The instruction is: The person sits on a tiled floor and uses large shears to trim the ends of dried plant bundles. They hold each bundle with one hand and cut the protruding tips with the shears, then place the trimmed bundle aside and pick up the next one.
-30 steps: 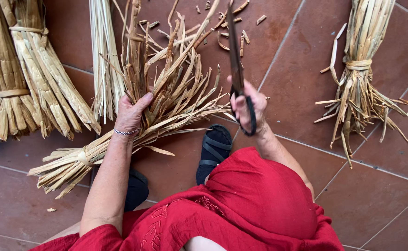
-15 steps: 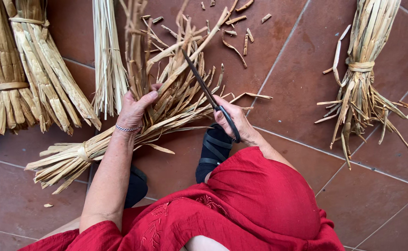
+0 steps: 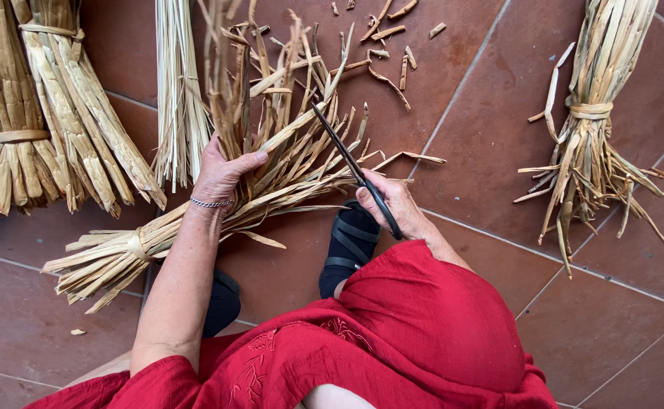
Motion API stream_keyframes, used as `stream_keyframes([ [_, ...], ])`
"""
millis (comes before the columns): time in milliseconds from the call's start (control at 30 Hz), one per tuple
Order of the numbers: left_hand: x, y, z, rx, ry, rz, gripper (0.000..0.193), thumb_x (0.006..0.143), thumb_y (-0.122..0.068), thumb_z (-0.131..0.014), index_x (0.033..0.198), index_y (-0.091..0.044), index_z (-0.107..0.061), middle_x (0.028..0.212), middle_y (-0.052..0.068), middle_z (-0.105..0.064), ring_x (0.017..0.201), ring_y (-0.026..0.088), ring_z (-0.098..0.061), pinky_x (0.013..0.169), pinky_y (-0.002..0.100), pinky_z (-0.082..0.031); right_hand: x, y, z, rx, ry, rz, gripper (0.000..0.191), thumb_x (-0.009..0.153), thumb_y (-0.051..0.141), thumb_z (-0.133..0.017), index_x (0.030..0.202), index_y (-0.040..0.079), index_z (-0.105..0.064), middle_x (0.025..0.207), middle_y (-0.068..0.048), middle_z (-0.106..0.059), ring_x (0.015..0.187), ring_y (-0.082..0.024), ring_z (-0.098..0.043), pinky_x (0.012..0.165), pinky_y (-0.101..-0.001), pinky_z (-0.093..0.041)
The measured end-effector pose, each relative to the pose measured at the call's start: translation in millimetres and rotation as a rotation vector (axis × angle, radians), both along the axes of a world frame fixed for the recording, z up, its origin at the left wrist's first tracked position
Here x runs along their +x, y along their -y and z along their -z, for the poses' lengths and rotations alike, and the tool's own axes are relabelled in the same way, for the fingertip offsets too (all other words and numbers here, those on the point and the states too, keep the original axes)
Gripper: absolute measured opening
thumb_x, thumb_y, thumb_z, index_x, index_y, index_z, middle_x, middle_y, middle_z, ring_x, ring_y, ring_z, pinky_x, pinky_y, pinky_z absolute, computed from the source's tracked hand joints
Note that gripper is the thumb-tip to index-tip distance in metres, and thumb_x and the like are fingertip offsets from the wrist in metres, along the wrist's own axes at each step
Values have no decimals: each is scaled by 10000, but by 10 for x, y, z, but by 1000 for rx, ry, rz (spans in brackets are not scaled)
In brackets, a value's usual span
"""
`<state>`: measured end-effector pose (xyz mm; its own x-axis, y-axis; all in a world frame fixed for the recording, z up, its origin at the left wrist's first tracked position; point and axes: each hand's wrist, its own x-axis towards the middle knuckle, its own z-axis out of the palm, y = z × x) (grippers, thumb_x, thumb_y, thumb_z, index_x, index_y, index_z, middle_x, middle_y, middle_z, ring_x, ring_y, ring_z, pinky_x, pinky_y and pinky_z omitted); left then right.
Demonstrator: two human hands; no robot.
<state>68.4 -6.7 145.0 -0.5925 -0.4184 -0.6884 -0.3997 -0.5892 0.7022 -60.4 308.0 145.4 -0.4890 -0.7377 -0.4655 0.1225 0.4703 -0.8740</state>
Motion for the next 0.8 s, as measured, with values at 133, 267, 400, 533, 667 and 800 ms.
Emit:
stream_keyframes([
  [133, 27, 27, 30, 77, -35, -78, 411, 844, -77, -870, 1202, -10, -680, 1059, 94, -755, 933, 165, -740, 872, 313, -645, -43, -1, -51, -236, -113, 47, 769, 1063, 558, -593, 1517, -49, -462, 936, 2, -614, 803, -68, -569, 704, -244, -485],
  [267, 63, 3, 48, 65, -3, -55, 324, 813, -50, -863, 1095, -26, -705, 989, 86, -763, 874, 161, -752, 833, 325, -648, -112, 22, -139, -290, -46, -24, 897, 1004, 661, -536, 1550, -43, -431, 803, 32, -562, 707, -65, -534, 657, -223, -454],
  [400, 81, -45, 92, 33, -30, -61, 306, 825, -26, -850, 1101, -32, -716, 1001, 81, -766, 878, 151, -754, 839, 307, -642, -74, 120, -161, -316, 219, -78, 916, 1019, 707, -516, 1561, -30, -466, 811, 34, -506, 725, -55, -468, 667, -200, -425],
  [533, 98, -63, 124, -17, -81, -24, 282, 910, -104, -812, 1175, -49, -735, 1071, 54, -756, 948, 122, -707, 887, 280, -592, 28, 174, -183, -298, 514, -16, 956, 936, 749, -508, 1497, -25, -496, 815, 30, -549, 597, -35, -446, 543, -192, -367],
  [667, 76, -69, 99, -85, -82, 60, 270, 998, -237, -727, 1197, -55, -745, 1123, 22, -750, 1040, 96, -671, 960, 272, -551, 66, 240, -146, -296, 526, -20, 932, 947, 741, -485, 1505, -6, -492, 800, 31, -542, 587, -28, -443, 537, -192, -362],
  [800, 48, -87, 10, -40, -39, 66, 307, 971, -271, -717, 1203, -71, -744, 1124, 11, -750, 1032, 92, -664, 955, 289, -553, 66, 288, -74, -246, 511, -9, 911, 956, 730, -479, 1495, -4, -505, 777, 28, -536, 575, -29, -445, 531, -194, -366],
])
